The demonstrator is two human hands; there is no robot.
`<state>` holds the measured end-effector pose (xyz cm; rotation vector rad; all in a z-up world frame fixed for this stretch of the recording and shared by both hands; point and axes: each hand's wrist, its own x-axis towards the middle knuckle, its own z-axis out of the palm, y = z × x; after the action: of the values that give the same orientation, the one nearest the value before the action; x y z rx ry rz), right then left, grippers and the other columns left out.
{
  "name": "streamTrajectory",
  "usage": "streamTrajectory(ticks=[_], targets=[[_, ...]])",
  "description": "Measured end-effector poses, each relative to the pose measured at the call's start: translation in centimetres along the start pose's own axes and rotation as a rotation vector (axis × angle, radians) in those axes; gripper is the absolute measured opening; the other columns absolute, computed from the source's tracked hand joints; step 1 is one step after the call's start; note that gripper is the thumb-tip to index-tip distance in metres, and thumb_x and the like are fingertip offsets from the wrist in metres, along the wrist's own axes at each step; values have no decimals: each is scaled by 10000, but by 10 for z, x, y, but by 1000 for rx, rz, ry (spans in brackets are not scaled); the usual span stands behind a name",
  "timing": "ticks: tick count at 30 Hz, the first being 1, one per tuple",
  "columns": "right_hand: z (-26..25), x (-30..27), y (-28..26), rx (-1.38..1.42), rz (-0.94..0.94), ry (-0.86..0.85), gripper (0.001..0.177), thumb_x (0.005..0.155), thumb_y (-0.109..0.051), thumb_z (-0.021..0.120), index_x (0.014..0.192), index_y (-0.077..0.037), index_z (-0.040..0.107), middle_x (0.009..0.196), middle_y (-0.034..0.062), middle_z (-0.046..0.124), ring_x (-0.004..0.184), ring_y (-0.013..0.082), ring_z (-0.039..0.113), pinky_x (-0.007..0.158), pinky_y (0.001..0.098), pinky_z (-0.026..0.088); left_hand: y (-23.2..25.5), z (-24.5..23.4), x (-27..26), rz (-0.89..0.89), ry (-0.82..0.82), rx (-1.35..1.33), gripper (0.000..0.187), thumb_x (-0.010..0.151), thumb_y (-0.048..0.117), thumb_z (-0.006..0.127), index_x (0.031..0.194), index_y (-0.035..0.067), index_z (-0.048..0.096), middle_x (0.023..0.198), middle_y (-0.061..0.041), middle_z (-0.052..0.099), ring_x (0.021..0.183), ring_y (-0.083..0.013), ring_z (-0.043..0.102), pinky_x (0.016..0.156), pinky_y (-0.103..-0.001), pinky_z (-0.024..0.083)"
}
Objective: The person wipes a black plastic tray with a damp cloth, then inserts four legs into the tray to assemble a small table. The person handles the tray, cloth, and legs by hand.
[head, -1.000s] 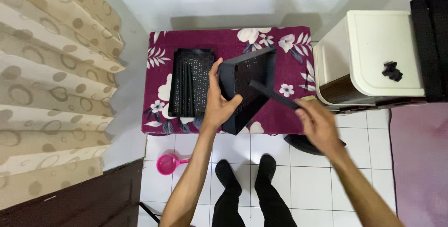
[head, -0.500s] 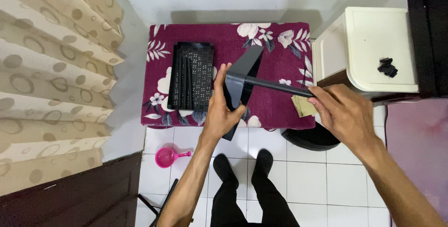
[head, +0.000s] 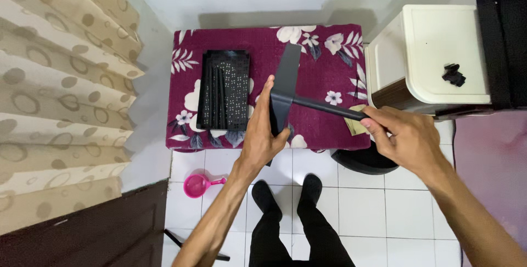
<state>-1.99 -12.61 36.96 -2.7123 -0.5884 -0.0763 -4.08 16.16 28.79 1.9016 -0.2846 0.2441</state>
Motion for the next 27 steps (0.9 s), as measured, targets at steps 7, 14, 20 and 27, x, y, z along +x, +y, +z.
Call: streamTrajectory(ticks=[7,14,20,27], targets=[[10,-3,31,394,462,-449,360,952,-397,587,940,-101,793,477,11,513,394,124,384,399,317,290,3,-1,-4,8,-86,-25,1078,727,-96,742,1618,33,150,1686,-243,246,1564,-406,284,1248,-479,268],[22,-1,26,403,299,-491,486,1053,-411,526,766,-46,671,522,17,506,443,111,454,424,313,371,-3,1,-4,12,-52,14,1065,732,-86,742,1616,36,160,1681,-237,272,1562,-414,299,1296,-491,287],[26,4,-24,-275,-265,110,368,982,-344,634,998,19,694,746,110,686,531,196,605,423,325,451,-1,7,-5,-50,-63,-34,1027,756,-89,711,1621,19,170,1674,-252,288,1537,-421,344,1270,-493,326],[20,15,-29,124,95,-288,356,1007,-358,593,905,-42,721,528,77,584,409,202,518,420,375,401,2,0,-3,15,-80,32,1023,726,-95,709,1607,23,201,1663,-254,306,1547,-419,339,1273,-484,336]])
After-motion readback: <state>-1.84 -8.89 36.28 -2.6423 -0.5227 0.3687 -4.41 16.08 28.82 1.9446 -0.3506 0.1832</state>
